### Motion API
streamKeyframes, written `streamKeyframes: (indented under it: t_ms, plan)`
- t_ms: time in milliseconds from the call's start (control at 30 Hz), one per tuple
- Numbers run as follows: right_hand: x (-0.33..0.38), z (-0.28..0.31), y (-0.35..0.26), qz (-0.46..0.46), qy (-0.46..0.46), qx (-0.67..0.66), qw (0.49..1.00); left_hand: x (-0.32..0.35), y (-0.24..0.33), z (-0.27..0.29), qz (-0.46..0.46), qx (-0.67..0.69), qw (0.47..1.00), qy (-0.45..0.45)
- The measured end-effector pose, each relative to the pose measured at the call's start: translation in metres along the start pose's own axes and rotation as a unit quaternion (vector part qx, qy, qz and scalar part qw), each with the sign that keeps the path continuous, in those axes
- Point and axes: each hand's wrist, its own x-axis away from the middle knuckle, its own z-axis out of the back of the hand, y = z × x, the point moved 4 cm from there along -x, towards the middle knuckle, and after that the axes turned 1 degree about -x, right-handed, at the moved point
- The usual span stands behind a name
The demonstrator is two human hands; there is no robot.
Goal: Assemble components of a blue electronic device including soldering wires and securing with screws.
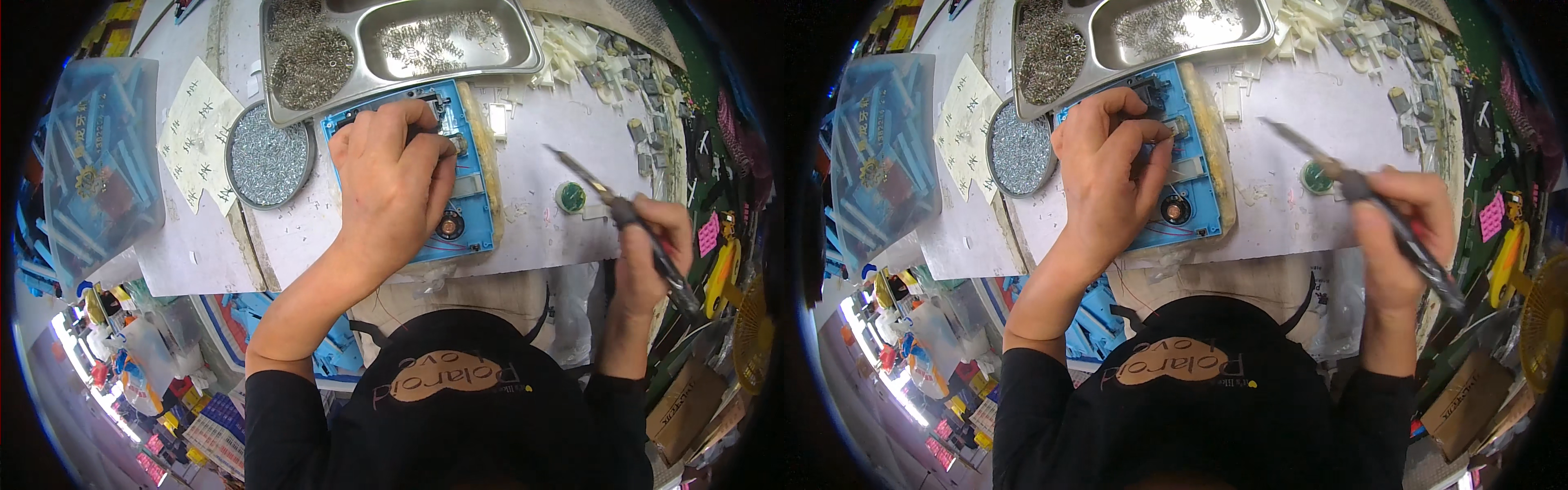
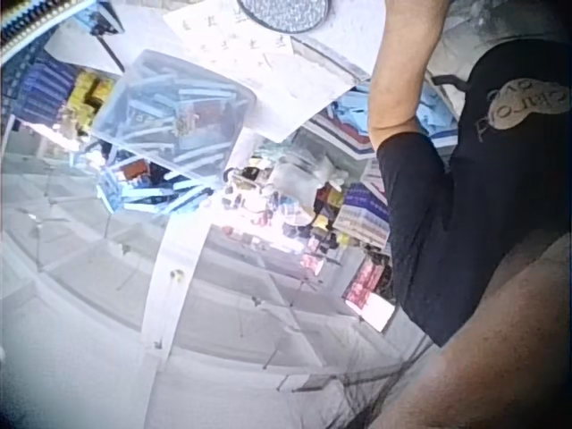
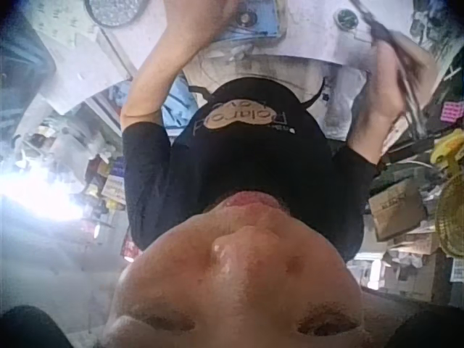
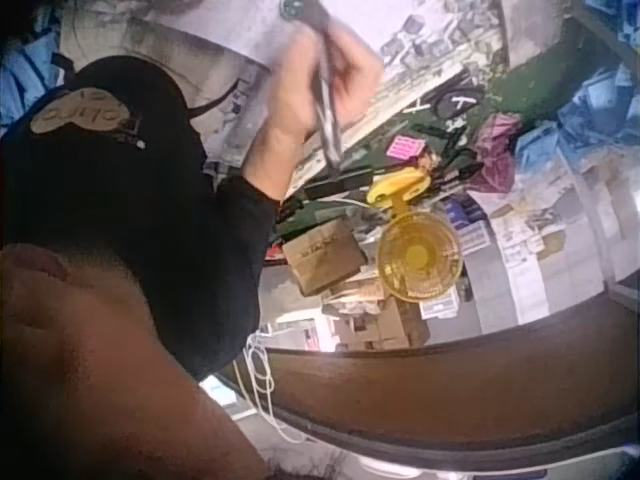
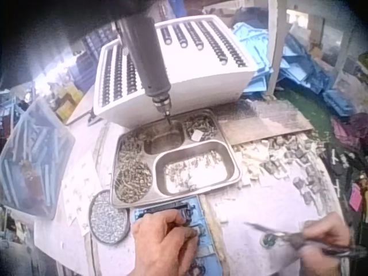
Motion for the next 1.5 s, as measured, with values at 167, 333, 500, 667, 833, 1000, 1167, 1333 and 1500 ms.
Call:
streamKeyframes:
  t_ms: [167,333,500,667,833,1000,1167,1333,1500]
  plan:
    - [-0.014,-0.049,-0.006,0.034,-0.137,-0.041,0.989,-0.004,0.002,0.001,0.003,-0.011,1.0,-0.008]
    - [-0.022,-0.063,-0.014,0.088,-0.186,0.045,0.978,-0.005,0.002,0.003,0.019,-0.035,0.998,-0.052]
    - [-0.026,-0.07,-0.021,0.123,-0.199,0.067,0.97,-0.006,0.003,0.004,0.02,-0.039,0.997,-0.058]
    - [-0.027,-0.074,-0.022,0.135,-0.2,0.081,0.967,-0.007,0.004,0.004,0.021,-0.045,0.997,-0.065]
    - [-0.028,-0.074,-0.025,0.137,-0.201,0.095,0.965,-0.007,0.003,0.004,0.017,-0.046,0.997,-0.06]
    - [-0.027,-0.073,-0.023,0.106,-0.195,0.084,0.971,-0.007,0.002,0.003,0.018,-0.048,0.997,-0.056]
    - [-0.028,-0.072,-0.025,0.109,-0.19,0.081,0.972,-0.007,0.003,0.003,0.017,-0.049,0.997,-0.055]
    - [-0.027,-0.07,-0.025,0.087,-0.191,0.093,0.973,-0.006,0.003,0.004,0.02,-0.052,0.996,-0.064]
    - [-0.028,-0.075,-0.024,0.123,-0.184,0.083,0.972,-0.009,0.005,0.004,0.012,-0.039,0.998,-0.042]
